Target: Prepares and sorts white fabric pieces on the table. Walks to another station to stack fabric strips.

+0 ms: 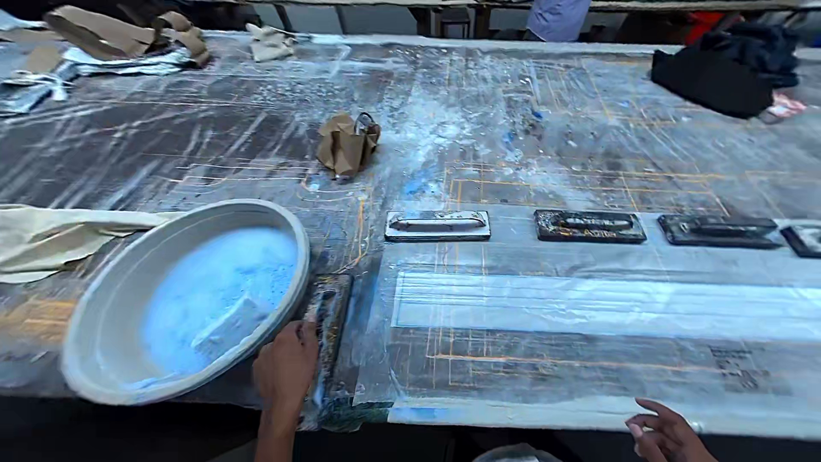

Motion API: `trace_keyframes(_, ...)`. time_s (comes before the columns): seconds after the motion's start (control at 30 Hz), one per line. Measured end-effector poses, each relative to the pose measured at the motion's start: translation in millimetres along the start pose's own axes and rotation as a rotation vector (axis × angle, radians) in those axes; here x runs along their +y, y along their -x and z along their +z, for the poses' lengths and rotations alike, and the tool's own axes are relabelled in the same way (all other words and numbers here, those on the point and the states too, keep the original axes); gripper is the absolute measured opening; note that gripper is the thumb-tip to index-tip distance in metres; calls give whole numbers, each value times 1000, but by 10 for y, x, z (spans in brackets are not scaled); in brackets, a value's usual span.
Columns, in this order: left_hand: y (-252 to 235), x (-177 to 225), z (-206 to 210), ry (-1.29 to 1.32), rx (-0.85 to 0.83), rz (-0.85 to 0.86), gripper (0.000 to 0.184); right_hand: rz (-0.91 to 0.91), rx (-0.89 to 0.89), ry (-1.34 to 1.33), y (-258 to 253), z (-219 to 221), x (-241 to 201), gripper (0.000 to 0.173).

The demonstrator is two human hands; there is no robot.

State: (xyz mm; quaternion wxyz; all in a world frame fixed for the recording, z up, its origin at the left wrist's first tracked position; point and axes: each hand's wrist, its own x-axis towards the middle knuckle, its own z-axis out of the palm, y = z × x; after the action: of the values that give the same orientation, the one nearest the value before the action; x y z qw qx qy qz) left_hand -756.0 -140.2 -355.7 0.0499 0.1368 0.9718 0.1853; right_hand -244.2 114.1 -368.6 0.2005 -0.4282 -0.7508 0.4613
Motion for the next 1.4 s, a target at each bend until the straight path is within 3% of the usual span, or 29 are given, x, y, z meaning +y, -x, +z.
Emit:
trace_keyframes(0.1,400,466,126,-105,119,375,40,45,63,9,20,18,57,42)
trace_keyframes(0.27,1466,1542,1167,214,-221,1028,59,55,193,7,-8,-5,211,42)
trace_keyframes(0.33,1732,1722,1524,146,-248,1177,64,84,239,11,38,-97,288,43)
trace_keyframes(0.4,1821,1738,1754,94,-209,1226,54,128,287,2,99,-204,384,43)
trace_keyframes(0.53,1740,1858,1767,97,-129,1191,24,196,408,-29,161,-397,633,39)
trace_keyframes(0.6,1559,2143,1618,152,-154,1129,19,193,466,-54,88,-547,725,37)
trace_keyframes(0.67,1235,2564,1362,231,-170,1069,19,165,538,-70,-33,-745,824,35)
trace_keyframes(0.87,-7,4142,858,212,-129,1109,26,124,640,-69,-681,-1446,1206,35)
trace_keyframes(1.0,-675,4872,881,59,-134,925,41,81,633,41,-1014,-1700,1431,35)
trace_keyframes(1.1,-493,5534,921,-42,-162,550,38,79,611,190,-1112,-1703,1568,38)
trace_keyframes(1.17,-639,5640,1098,-66,-128,418,40,110,583,281,-1121,-1668,1610,41)
trace_keyframes(1.2,-950,5454,1234,-91,-99,531,42,126,564,320,-1124,-1659,1630,43)
trace_keyframes(1.23,-1426,5142,1380,-117,-52,768,48,131,547,352,-1129,-1649,1650,44)
trace_keyframes(1.27,-1683,5023,1483,-109,-60,781,52,125,537,378,-1136,-1640,1661,44)
trace_keyframes(1.4,-1456,5294,1725,-253,-112,533,48,114,501,429,-1142,-1665,1641,49)
